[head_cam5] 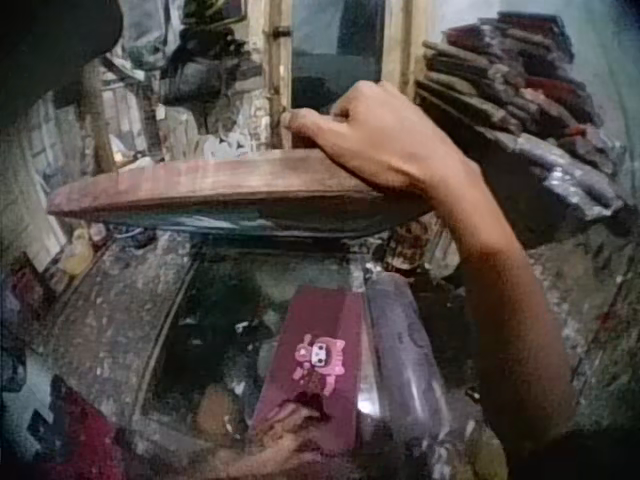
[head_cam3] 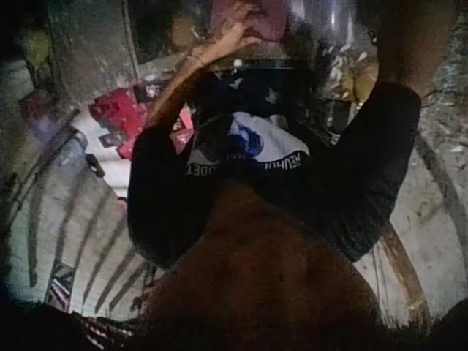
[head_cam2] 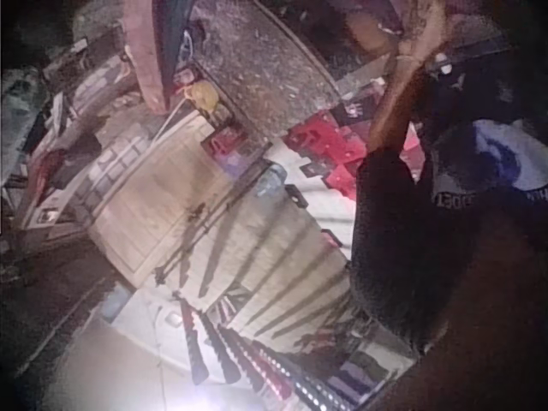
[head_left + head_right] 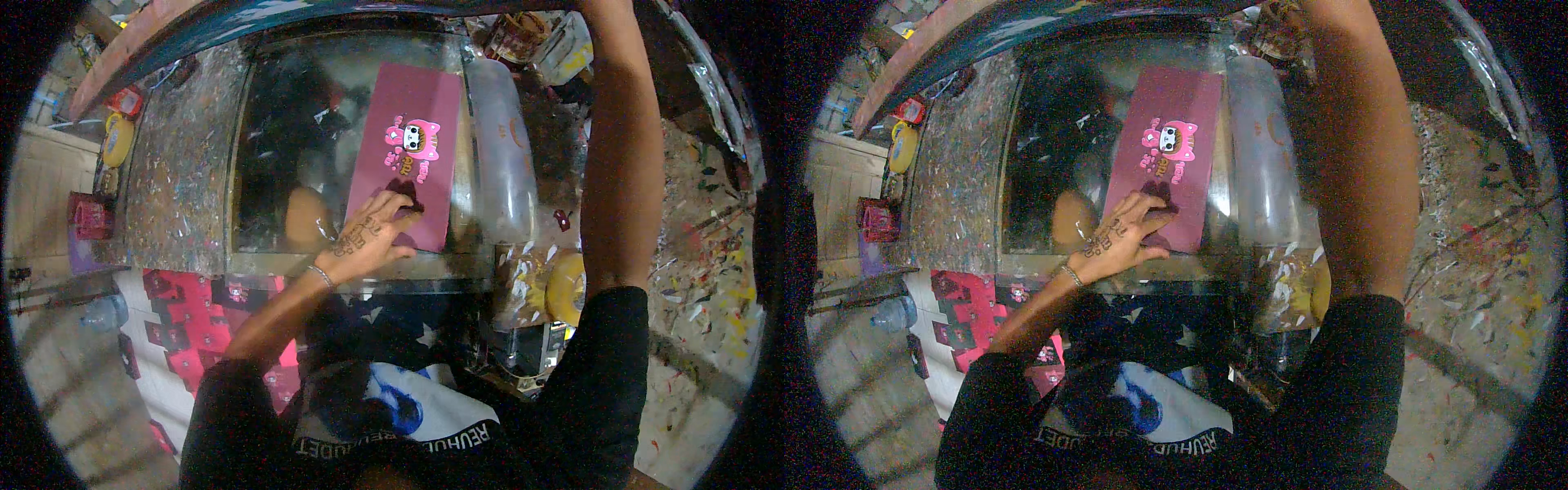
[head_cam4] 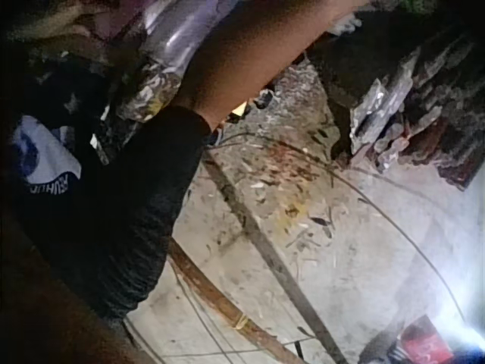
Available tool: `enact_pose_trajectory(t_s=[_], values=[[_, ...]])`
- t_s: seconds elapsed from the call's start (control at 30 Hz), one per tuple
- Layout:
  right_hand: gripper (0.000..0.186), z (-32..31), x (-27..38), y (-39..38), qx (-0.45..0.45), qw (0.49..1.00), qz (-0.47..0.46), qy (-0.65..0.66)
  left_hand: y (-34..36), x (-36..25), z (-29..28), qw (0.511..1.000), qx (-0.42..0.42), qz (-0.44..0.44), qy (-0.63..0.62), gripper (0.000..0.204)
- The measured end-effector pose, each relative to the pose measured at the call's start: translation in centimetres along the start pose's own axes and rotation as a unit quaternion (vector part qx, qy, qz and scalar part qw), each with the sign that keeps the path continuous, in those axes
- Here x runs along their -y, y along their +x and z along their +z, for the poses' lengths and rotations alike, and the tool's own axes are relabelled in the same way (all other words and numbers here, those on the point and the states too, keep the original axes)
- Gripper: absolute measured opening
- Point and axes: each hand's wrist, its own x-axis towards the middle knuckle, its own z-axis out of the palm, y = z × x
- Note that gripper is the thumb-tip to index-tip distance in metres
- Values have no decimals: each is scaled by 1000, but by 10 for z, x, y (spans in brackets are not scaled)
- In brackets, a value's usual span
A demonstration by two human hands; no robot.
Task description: The person places pink paper under a screen printing frame, applies ink with a squeegee, and pulls the ink across the screen to transfer a design onto the paper. They repeat this process for multiple sheets, stacking the printed papers on the floor.
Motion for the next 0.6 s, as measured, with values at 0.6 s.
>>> enact_pose_trajectory(t_s=[0.6], values=[[72, -11, 0, -1, 17, 1000, 20, -3, 12, 31, -4, 995, 8, -65, -77, 20]])
